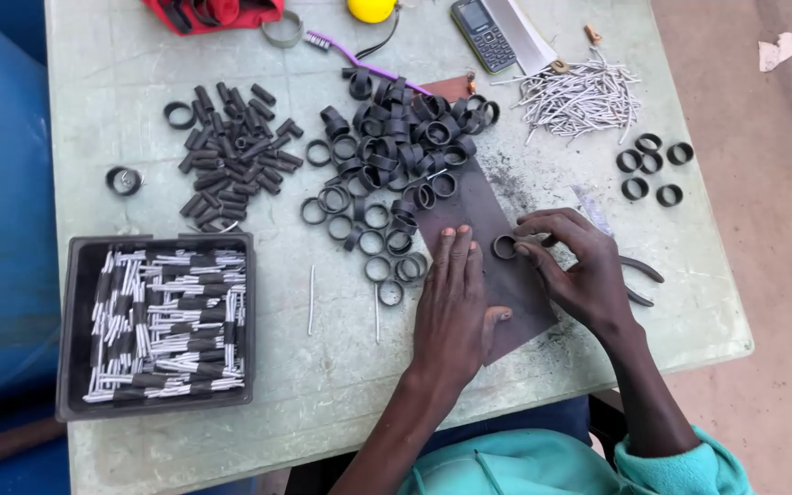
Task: Sorting and placing black plastic rings into a red fabric bag on a workbench.
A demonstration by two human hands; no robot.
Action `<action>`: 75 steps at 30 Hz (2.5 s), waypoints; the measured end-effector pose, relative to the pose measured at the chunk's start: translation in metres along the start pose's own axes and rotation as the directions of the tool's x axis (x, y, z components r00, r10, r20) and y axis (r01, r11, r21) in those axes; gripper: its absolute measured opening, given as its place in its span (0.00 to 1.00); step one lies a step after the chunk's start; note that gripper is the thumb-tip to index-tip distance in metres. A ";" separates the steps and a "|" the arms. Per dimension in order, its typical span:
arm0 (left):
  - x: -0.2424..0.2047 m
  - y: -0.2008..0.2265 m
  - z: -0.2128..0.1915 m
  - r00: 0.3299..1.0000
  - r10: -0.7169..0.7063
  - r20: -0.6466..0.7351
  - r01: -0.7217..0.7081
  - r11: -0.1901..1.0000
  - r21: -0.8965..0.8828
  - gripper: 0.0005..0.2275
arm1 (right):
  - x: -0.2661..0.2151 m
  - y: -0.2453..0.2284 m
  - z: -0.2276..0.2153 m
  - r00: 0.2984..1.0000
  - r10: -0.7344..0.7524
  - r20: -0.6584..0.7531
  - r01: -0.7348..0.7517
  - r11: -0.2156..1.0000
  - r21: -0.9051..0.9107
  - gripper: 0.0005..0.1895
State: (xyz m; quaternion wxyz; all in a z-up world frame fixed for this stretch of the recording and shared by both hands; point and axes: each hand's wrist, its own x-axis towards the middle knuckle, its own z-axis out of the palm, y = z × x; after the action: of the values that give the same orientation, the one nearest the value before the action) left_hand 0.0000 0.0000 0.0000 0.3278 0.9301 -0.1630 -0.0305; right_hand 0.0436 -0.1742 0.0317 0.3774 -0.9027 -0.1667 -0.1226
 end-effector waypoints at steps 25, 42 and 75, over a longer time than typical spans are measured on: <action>-0.039 -0.012 -0.052 0.908 0.041 -0.417 -0.120 0.979 -0.166 0.11 | 0.011 -0.007 -0.023 0.964 -0.198 0.176 0.181 0.977 0.109 0.12; -0.056 -0.027 -0.056 0.929 -0.234 -0.287 0.230 0.972 -0.047 0.17 | -0.013 -0.039 0.054 0.905 -0.355 0.233 0.340 0.935 0.105 0.09; -0.076 -0.034 -0.065 0.834 -0.392 -0.388 0.148 0.837 -0.527 0.05 | -0.020 -0.064 0.034 0.914 -0.302 0.273 0.283 0.953 0.106 0.13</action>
State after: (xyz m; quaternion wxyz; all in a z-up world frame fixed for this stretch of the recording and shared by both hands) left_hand -0.0516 0.0888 0.0264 0.5680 0.8117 0.0737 0.1146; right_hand 0.0029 -0.1117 0.0425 0.3556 -0.8631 -0.3564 -0.0406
